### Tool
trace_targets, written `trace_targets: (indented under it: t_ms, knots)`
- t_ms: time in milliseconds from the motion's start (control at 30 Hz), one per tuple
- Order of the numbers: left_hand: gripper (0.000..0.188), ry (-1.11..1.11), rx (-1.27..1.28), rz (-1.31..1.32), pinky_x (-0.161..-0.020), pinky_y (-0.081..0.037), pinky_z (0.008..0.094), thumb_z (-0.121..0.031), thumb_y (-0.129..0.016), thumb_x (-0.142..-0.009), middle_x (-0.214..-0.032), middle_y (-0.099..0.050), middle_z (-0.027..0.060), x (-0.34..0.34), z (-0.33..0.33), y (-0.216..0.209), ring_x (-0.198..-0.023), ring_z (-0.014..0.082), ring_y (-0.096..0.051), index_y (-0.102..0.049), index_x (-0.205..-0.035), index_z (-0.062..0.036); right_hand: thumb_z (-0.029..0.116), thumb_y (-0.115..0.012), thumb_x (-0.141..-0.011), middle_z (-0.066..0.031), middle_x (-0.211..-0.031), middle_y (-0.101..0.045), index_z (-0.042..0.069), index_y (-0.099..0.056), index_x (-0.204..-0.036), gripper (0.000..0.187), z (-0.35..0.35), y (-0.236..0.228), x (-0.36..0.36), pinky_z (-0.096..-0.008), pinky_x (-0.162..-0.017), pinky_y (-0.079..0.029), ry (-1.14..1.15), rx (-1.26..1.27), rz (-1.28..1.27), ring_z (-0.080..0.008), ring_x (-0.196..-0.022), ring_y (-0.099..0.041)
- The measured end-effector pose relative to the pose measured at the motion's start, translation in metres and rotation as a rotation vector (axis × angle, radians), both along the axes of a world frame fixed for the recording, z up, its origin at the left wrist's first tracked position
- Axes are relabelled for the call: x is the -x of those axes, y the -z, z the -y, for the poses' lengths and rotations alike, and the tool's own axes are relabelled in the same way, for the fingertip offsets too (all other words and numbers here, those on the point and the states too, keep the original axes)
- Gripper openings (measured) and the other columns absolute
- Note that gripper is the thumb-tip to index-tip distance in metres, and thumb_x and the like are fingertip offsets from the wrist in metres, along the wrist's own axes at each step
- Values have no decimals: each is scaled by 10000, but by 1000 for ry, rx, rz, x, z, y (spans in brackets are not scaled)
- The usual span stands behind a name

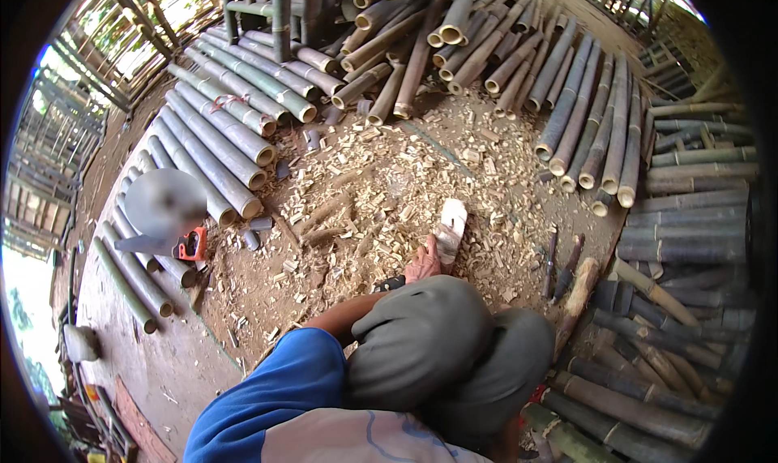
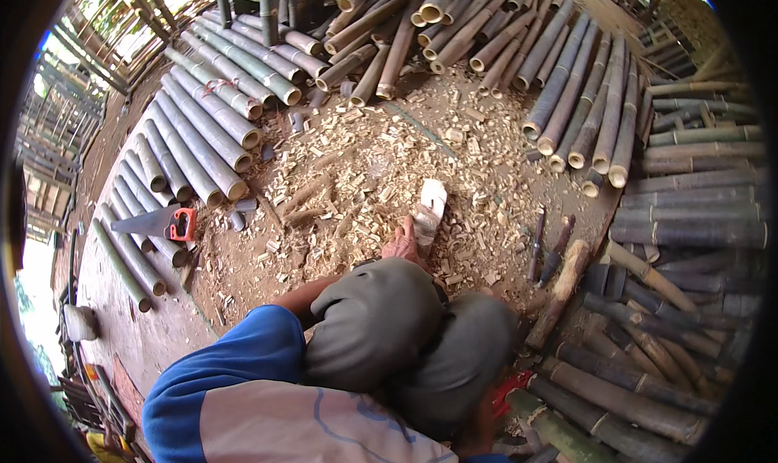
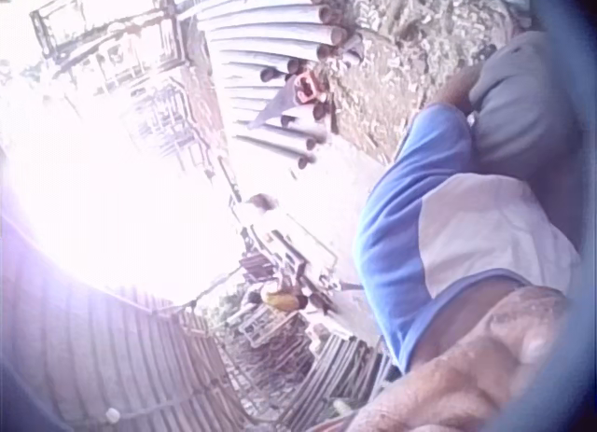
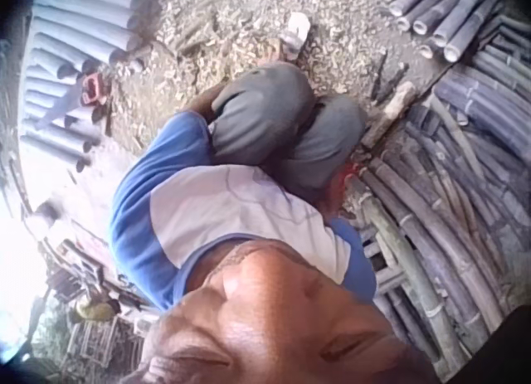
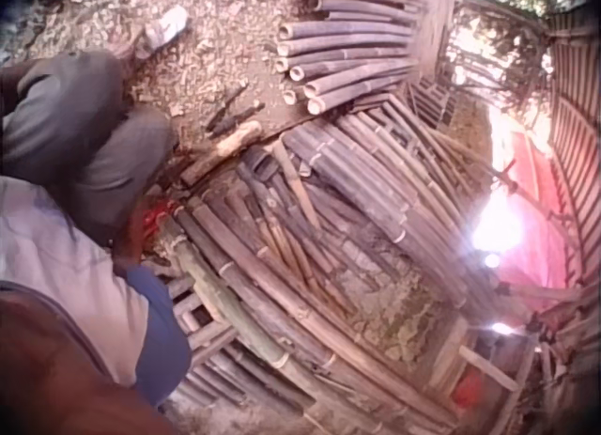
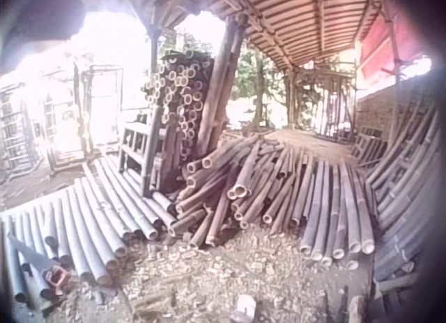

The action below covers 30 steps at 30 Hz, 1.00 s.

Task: The person strips the outer skin from a bamboo pole using a knife.

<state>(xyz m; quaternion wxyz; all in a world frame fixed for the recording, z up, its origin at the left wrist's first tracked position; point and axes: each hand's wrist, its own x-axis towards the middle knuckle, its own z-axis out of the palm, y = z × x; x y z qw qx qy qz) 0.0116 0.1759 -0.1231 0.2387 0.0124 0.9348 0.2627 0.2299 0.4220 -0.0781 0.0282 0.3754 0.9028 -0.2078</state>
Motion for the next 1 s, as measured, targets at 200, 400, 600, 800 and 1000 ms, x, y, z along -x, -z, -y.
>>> trace_targets:
  t_ms: [200,400,600,800,1000]
  knots:
    - [1006,-290,-171,147,-970,-582,489,-193,-955,-611,-1197,-683,239,21,17,-24,-1107,403,-712,-443,-1443,45,259,-585,-1018,-248,-1397,-593,21,-610,-1367,423,26,6,7,-490,-1135,-425,-118,73,2,-413,-1327,-559]
    - [565,-572,-1170,312,-846,-641,403,-21,-887,-765,-1078,-767,176,46,100,-30,-920,268,-772,-640,-1262,81,260,-567,-1030,-242,-1425,-580,18,-595,-1393,437,33,0,7,-479,-1147,-418,-136,79,19,-399,-1349,-548]
    - [381,-846,-853,-202,-803,-688,418,0,-762,-913,-1072,-764,203,103,250,-86,-875,268,-785,-647,-1259,110,262,-550,-1043,-235,-1454,-568,14,-580,-1419,451,35,-12,5,-467,-1159,-411,-113,74,21,-385,-1372,-537]
    - [638,-965,-340,-448,-955,-550,462,-269,-794,-905,-1271,-628,282,187,444,-85,-1141,320,-633,-554,-1375,90,264,-532,-1056,-228,-1482,-555,11,-565,-1445,465,41,-15,6,-456,-1171,-403,-139,89,4,-372,-1394,-526]
    - [867,-441,480,-307,-1325,-90,519,-564,-632,-976,-1712,-213,326,187,437,-67,-1627,455,-100,-337,-1670,-137,265,-514,-1068,-222,-1511,-542,7,-550,-1471,479,39,-24,-6,-444,-1183,-396,-119,62,2,-358,-1417,-515]
